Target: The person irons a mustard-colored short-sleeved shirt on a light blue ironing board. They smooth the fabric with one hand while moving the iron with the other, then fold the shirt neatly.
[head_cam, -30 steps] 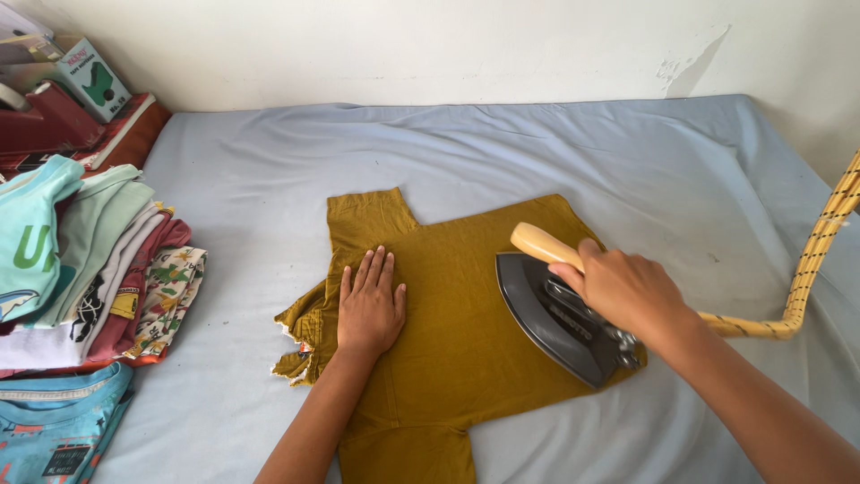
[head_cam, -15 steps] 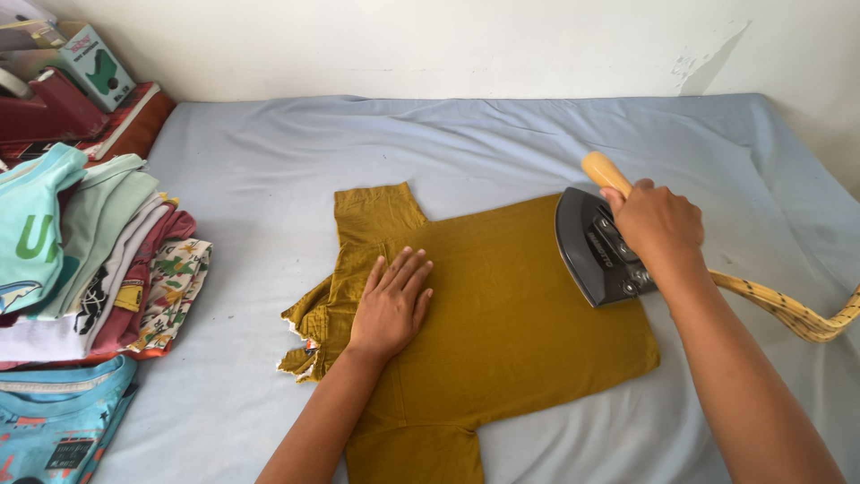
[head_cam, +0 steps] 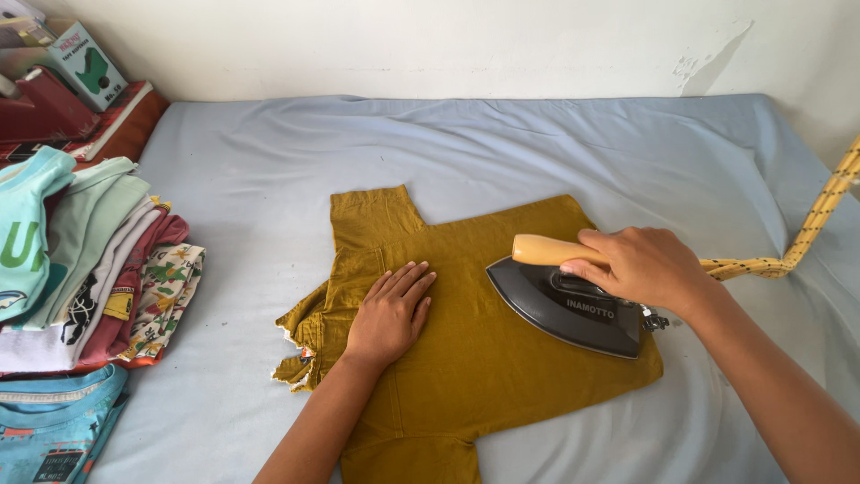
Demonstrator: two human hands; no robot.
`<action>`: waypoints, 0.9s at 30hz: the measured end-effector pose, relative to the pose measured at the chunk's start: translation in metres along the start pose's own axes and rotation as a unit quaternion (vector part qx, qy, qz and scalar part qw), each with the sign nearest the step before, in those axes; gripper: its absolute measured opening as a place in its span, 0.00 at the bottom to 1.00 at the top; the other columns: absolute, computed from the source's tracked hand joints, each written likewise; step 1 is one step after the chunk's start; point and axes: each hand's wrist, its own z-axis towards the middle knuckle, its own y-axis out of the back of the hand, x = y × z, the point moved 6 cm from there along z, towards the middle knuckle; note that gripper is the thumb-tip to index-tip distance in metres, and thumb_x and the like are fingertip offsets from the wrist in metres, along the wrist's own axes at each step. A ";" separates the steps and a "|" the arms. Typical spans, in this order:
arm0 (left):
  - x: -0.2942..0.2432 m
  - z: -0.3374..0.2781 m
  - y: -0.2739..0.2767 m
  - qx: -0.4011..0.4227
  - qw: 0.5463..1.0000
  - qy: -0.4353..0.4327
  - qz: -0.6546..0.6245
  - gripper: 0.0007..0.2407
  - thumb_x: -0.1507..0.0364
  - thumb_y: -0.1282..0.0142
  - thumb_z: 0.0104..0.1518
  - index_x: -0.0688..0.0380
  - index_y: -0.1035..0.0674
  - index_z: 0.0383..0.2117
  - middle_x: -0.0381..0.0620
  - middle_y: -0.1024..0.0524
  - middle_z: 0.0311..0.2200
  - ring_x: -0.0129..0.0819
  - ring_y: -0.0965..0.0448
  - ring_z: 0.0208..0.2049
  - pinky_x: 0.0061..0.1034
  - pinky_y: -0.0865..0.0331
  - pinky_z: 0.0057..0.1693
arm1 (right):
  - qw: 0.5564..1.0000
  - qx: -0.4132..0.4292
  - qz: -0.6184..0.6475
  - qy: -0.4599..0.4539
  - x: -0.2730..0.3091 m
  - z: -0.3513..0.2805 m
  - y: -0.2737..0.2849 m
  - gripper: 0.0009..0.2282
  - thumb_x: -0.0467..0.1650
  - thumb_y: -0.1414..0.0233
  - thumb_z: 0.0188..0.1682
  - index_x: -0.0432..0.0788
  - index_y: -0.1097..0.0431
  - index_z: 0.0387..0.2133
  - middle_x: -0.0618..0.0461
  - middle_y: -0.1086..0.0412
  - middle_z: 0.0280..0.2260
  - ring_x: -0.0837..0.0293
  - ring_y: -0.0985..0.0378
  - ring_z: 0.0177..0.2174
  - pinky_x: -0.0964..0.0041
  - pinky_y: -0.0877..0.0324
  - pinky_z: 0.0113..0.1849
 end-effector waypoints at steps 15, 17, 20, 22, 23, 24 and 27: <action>0.004 0.000 0.003 -0.001 0.999 0.045 -0.010 0.19 0.62 0.52 0.65 0.59 0.30 0.59 0.50 0.31 0.62 0.44 0.36 0.65 0.39 0.44 0.67 | 0.990 -0.070 0.056 -0.106 0.003 0.076 0.005 0.26 0.52 0.58 0.56 0.43 0.26 0.35 0.45 0.26 0.20 0.43 0.19 0.26 0.47 0.26 0.31; 0.004 0.000 0.006 -0.012 0.999 0.045 -0.013 0.22 0.59 0.54 0.66 0.59 0.33 0.61 0.52 0.33 0.63 0.46 0.38 0.66 0.39 0.45 0.69 | 0.995 -0.032 0.085 -0.038 0.015 0.065 0.010 0.24 0.53 0.57 0.52 0.46 0.27 0.34 0.47 0.26 0.18 0.46 0.19 0.23 0.49 0.26 0.31; 0.005 -0.001 0.008 -0.017 0.998 0.055 -0.006 0.29 0.54 0.54 0.65 0.61 0.40 0.66 0.56 0.36 0.64 0.49 0.41 0.68 0.43 0.49 0.70 | 0.993 0.054 0.094 0.049 0.043 0.045 0.011 0.23 0.53 0.56 0.50 0.47 0.29 0.30 0.47 0.27 0.17 0.47 0.20 0.22 0.51 0.27 0.29; 0.005 -0.001 0.010 -0.040 0.998 0.053 0.007 0.33 0.51 0.53 0.63 0.61 0.45 0.68 0.58 0.38 0.64 0.50 0.43 0.68 0.48 0.53 0.71 | 0.989 0.068 0.092 0.093 0.059 0.029 0.013 0.23 0.53 0.55 0.50 0.46 0.31 0.27 0.46 0.28 0.16 0.46 0.21 0.21 0.50 0.28 0.29; 0.004 -0.003 0.013 -0.064 0.997 0.049 0.016 0.35 0.49 0.53 0.62 0.61 0.47 0.69 0.57 0.38 0.64 0.50 0.44 0.69 0.51 0.56 0.71 | 0.988 0.049 0.091 0.113 0.067 0.022 0.015 0.23 0.52 0.54 0.50 0.46 0.31 0.26 0.45 0.28 0.16 0.44 0.22 0.21 0.49 0.29 0.28; 0.003 -0.004 0.015 -0.087 0.995 0.042 0.025 0.37 0.48 0.53 0.61 0.61 0.49 0.69 0.56 0.38 0.65 0.50 0.45 0.69 0.55 0.59 0.71 | 0.987 0.029 0.092 0.130 0.075 0.015 0.016 0.23 0.52 0.53 0.49 0.45 0.32 0.25 0.45 0.29 0.15 0.43 0.23 0.21 0.48 0.30 0.28; 0.005 -0.005 0.014 -0.084 0.994 0.059 0.030 0.41 0.46 0.52 0.58 0.60 0.51 0.70 0.56 0.39 0.65 0.51 0.47 0.69 0.59 0.66 0.70 | 0.992 -0.039 0.068 0.099 0.088 0.005 0.018 0.22 0.52 0.53 0.49 0.46 0.31 0.27 0.46 0.29 0.15 0.43 0.23 0.20 0.47 0.28 0.27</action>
